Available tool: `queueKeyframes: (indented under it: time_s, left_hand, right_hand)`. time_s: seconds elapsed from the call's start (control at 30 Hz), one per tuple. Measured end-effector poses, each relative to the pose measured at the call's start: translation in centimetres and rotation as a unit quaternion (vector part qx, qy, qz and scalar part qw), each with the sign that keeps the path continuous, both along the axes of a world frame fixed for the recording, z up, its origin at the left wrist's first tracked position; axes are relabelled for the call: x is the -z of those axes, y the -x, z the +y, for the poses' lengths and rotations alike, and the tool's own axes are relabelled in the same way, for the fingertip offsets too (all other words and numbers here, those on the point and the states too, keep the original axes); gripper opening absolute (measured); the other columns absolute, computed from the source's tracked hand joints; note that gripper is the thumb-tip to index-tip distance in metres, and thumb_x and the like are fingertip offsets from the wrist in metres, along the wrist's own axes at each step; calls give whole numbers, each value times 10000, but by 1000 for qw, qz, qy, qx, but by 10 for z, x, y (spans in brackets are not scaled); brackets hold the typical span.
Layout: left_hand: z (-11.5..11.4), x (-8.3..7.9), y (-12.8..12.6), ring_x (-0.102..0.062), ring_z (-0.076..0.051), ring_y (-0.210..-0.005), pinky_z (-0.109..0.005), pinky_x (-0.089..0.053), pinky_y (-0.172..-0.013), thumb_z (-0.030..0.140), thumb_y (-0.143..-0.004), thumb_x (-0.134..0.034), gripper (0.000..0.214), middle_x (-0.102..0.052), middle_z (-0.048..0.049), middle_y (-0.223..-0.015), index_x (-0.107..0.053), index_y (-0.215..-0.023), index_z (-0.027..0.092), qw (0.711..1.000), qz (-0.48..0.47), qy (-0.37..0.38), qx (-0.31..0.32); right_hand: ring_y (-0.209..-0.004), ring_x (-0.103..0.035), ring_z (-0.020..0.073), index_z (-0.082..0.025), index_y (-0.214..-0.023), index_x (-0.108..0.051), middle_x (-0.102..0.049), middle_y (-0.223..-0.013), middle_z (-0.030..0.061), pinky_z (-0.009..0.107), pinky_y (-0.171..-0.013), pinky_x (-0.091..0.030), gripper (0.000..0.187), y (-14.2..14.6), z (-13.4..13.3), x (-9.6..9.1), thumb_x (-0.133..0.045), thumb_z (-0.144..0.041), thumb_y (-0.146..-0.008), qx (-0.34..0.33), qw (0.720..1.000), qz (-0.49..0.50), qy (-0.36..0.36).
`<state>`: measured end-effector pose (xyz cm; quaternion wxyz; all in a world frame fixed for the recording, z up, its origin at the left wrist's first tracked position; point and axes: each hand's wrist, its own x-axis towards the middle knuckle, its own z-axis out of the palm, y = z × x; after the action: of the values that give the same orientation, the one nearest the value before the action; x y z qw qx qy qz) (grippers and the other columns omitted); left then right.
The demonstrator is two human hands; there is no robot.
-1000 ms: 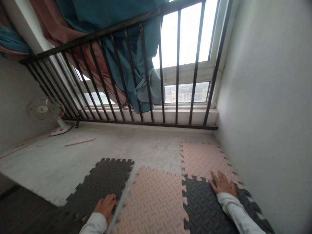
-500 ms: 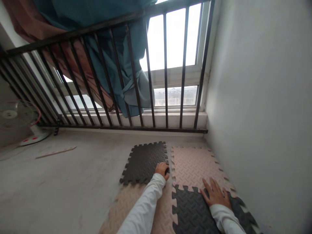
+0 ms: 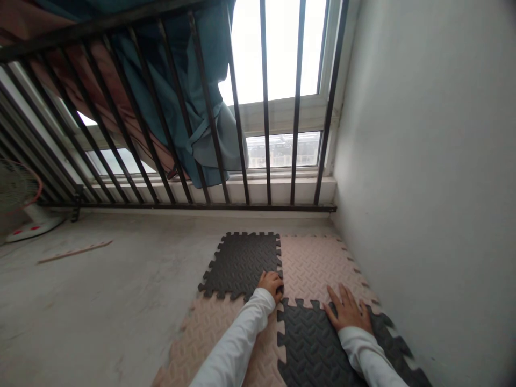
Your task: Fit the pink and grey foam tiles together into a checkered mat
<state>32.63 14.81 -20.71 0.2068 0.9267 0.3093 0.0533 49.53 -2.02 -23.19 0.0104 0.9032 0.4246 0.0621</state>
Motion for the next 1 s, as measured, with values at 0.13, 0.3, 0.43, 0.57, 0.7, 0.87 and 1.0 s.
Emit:
queueKeyframes:
  time_s: [0.13,0.3,0.43,0.57,0.7,0.87,1.0]
  left_hand:
    - [-3,3,2,-397,-207,-1128,-461,-166,-1016,177,-581,-498,376,-487,-56,-1202,-597,-940,222,1000,-19,5,-16]
    - [-2,8,5,-319,-159,-1201,-460,-111,-1036,218,-639,-490,357,-378,-13,-1315,-547,-991,241,999,-12,37,-10]
    - [-3,15,1,-269,-108,-1226,-413,-144,-1043,233,-781,-289,414,-325,10,-1344,-401,-1179,245,999,7,12,-37]
    - [-3,22,-5,-152,-142,-1271,-405,-189,-1035,222,-784,-250,530,-178,-7,-1396,-190,-1309,190,996,60,-61,-33]
    - [0,25,-4,-131,-140,-1276,-412,-183,-1039,250,-795,-216,525,-154,23,-1401,-167,-1316,208,993,84,-77,-12]
    - [1,25,0,-131,-135,-1274,-432,-159,-1042,302,-802,-205,512,-170,46,-1398,-185,-1309,233,995,72,-65,-9]
    - [-5,15,-13,-238,-168,-1232,-462,-201,-1015,317,-779,-267,451,-302,37,-1357,-364,-1216,260,995,46,-70,-59]
  right_hand:
    - [-1221,-283,188,-322,-1243,-351,-318,-1351,45,452,-982,-166,522,-1,0,3,-264,-528,-772,-13,1000,-6,-13]
    - [-1222,-280,199,-336,-1242,-347,-306,-1357,39,471,-975,-168,519,-6,2,12,-283,-526,-764,-8,1000,-12,-4]
    - [-1229,-267,194,-332,-1251,-332,-296,-1362,38,470,-976,-168,520,-6,2,12,-276,-514,-767,-6,1000,-5,3]
    - [-1236,-253,182,-332,-1252,-328,-300,-1360,35,462,-982,-158,516,-3,2,7,-283,-502,-767,1,1000,-10,12]
    - [-1238,-248,176,-341,-1255,-317,-287,-1367,30,458,-982,-159,515,-2,2,5,-274,-508,-769,4,1000,-10,18]
    - [-1239,-246,181,-335,-1256,-320,-283,-1369,30,457,-988,-154,518,-2,2,4,-278,-504,-768,7,1000,1,26]
    - [-1233,-261,191,-333,-1249,-335,-292,-1365,32,460,-985,-161,515,-1,2,3,-286,-502,-765,5,1000,0,19]
